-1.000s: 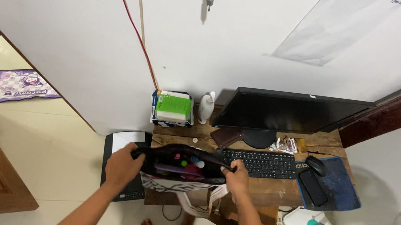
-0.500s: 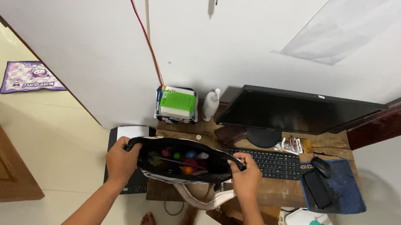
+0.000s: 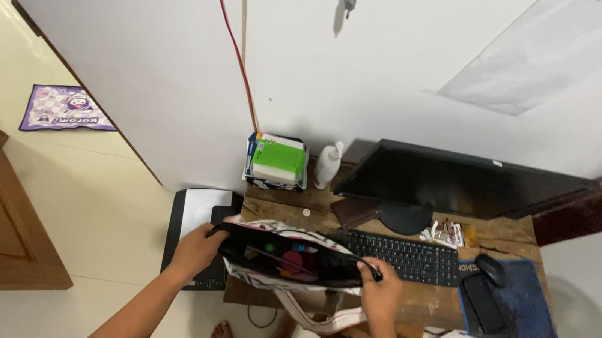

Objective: Packing several personal care and toiletry items into a travel bag.

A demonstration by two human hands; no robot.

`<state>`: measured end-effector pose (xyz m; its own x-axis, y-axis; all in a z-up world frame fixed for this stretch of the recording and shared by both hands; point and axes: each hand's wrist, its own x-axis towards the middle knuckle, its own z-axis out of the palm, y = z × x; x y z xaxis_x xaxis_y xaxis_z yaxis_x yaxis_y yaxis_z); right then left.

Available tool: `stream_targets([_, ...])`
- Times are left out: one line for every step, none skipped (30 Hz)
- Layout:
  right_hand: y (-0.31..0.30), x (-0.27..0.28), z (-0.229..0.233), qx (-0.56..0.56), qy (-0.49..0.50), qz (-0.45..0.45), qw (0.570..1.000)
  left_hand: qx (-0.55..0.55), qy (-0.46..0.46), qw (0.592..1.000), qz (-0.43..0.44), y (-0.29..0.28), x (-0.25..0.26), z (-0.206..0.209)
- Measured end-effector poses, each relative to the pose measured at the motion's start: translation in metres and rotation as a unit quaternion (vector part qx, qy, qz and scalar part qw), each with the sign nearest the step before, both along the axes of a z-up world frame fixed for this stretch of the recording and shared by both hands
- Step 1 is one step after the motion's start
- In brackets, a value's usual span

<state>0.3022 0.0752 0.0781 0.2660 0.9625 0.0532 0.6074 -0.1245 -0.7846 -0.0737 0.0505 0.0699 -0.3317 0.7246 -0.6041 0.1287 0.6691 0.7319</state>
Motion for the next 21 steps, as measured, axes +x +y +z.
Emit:
stream_targets([0.001,-0.005,0.009,0.000,0.000,0.004,1.000,0.000,0.000,1.000,0.004,0.001,0.000,-0.005])
stream_targets([0.002,-0.009,0.017,0.012,-0.002,-0.010,1.000,0.045,0.018,0.998,-0.027,0.003,-0.001,-0.011])
stream_targets([-0.004,-0.012,0.024,0.020,-0.005,-0.028,0.999,0.086,0.036,0.994,-0.061,0.000,0.001,-0.019])
stream_targets([-0.003,-0.007,0.016,0.016,-0.006,-0.027,0.999,0.083,0.036,0.994,-0.060,0.000,0.005,-0.010])
stream_targets([0.000,-0.003,0.010,0.020,0.014,-0.022,0.999,0.090,-0.066,0.994,-0.007,0.003,0.009,0.000])
stream_targets([0.003,0.002,0.004,0.023,0.034,-0.017,0.999,0.096,-0.166,0.980,0.047,0.006,0.012,0.011])
stream_targets([0.005,0.002,0.005,0.024,0.034,-0.016,0.999,0.097,-0.166,0.980,0.048,0.009,0.013,0.010])
stream_targets([0.006,0.003,0.007,0.021,0.012,-0.023,0.999,0.102,-0.180,0.977,0.044,0.011,0.014,0.009])
stream_targets([0.007,0.004,0.008,0.017,-0.010,-0.029,0.999,0.106,-0.194,0.974,0.040,0.014,0.016,0.007])
stream_targets([0.004,0.003,0.012,0.016,-0.011,-0.029,0.999,0.106,-0.195,0.974,0.041,0.015,0.019,0.005])
stream_targets([0.003,0.002,0.016,0.043,-0.027,-0.028,0.998,0.118,-0.203,0.971,0.042,0.017,0.021,0.003])
stream_targets([0.002,0.001,0.020,0.069,-0.044,-0.028,0.996,0.129,-0.210,0.968,0.044,0.018,0.023,0.000])
stream_targets([0.004,-0.003,0.028,0.068,-0.043,-0.024,0.996,0.129,-0.209,0.968,0.048,0.019,0.024,0.001])
stream_targets([0.006,-0.008,0.036,0.029,-0.024,-0.047,0.998,0.121,-0.203,0.970,0.052,0.020,0.024,0.002])
stream_targets([0.004,-0.010,0.043,-0.012,-0.006,-0.072,0.997,0.111,-0.197,0.973,0.056,0.018,0.026,0.001])
stream_targets([0.012,-0.001,0.030,-0.016,-0.007,-0.068,0.998,0.108,-0.197,0.973,0.059,0.020,0.024,-0.008])
stream_targets([0.019,0.008,0.016,-0.004,-0.011,-0.018,1.000,0.070,-0.223,0.967,0.104,0.022,0.022,-0.017])
stream_targets([0.026,0.018,0.003,0.007,-0.015,0.033,0.999,0.033,-0.247,0.957,0.148,0.024,0.020,-0.025])
stream_targets([0.032,0.023,-0.008,0.004,-0.015,0.036,0.999,0.030,-0.247,0.957,0.152,0.024,0.014,-0.033])
stream_targets([0.038,0.028,-0.019,-0.074,0.059,0.009,0.995,-0.048,-0.299,0.942,0.148,0.022,0.008,-0.041])
stream_targets([0.046,0.032,-0.030,-0.150,0.133,-0.017,0.980,-0.123,-0.349,0.918,0.142,0.022,0.001,-0.049])
